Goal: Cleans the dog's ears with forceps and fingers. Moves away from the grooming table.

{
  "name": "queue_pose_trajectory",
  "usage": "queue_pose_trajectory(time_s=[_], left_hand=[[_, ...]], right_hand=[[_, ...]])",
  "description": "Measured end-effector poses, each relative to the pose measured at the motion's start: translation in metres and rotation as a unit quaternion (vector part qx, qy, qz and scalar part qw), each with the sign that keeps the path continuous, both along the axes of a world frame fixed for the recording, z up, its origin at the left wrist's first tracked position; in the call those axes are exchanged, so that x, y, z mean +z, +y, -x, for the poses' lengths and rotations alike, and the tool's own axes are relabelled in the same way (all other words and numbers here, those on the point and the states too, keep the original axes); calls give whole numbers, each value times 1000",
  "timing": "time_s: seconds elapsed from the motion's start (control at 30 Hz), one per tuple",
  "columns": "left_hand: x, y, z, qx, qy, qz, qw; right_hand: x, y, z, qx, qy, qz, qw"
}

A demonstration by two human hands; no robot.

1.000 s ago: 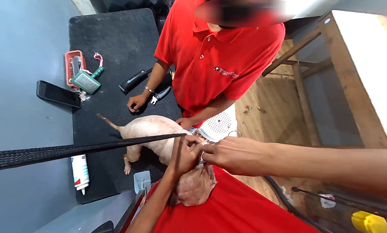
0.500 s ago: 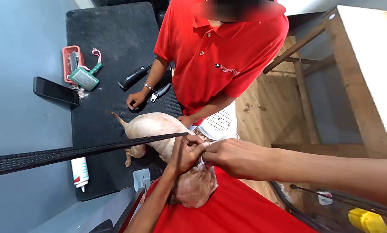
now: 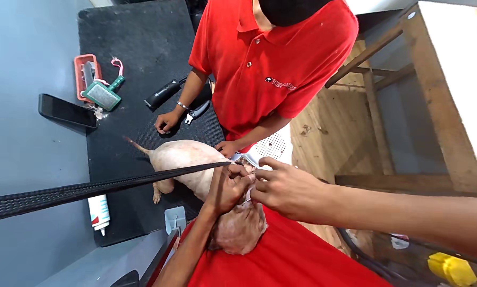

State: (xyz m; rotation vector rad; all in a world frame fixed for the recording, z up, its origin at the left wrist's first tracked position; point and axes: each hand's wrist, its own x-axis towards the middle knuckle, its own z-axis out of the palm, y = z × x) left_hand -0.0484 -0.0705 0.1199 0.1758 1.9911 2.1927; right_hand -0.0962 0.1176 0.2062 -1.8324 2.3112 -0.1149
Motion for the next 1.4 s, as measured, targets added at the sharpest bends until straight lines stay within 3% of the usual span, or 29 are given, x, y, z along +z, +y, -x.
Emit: queue_pose_trajectory(time_s=[0.07, 0.17, 0.23, 0.33, 0.47, 0.57, 0.73, 0.83, 0.93, 1.0, 1.13, 1.23, 1.3, 1.4], left_hand=[[0, -1, 1, 4, -3, 4, 1000], [-3, -3, 2, 10, -7, 5, 1000], [-3, -2, 2, 7, -6, -4, 1000], [0, -3, 3, 6, -9, 11, 1000], [0, -3, 3, 2, -20, 11, 1000], [-1, -4, 2, 0, -20, 6, 1000], [-1, -3, 2, -11, -18, -24, 1000], [-6, -6, 2, -12, -2, -37, 999], [-7, -7, 1, -18, -3, -60, 998], [-6, -7, 1, -16, -2, -64, 998], [-6, -7, 0, -8, 5, -62, 998], [-5, -7, -1, -4, 1, -51, 999], [-5, -7, -2, -2, 2, -44, 999], [-7, -6, -3, 1, 4, -45, 999]], right_hand=[[0, -5, 0, 4, 26, -19, 999], [5, -7, 3, -25, -116, -66, 991], [3, -4, 7, -30, -178, -40, 983], [-4, 0, 8, -27, -149, -4, 988], [0, -6, 5, -45, -36, -67, 996], [5, -9, 3, -64, -153, -103, 981], [-24, 9, 2, -71, -260, 67, 961], [-27, 9, 1, -60, -213, 84, 972], [-16, 3, -4, -57, -62, 18, 996], [-9, -3, -7, -55, -20, -9, 998], [-4, -4, -3, -48, -115, -30, 992], [-10, 1, 0, -49, -178, 9, 983], [-9, 1, 1, -51, -156, 13, 986], [0, -7, -1, -53, -29, -48, 997]])
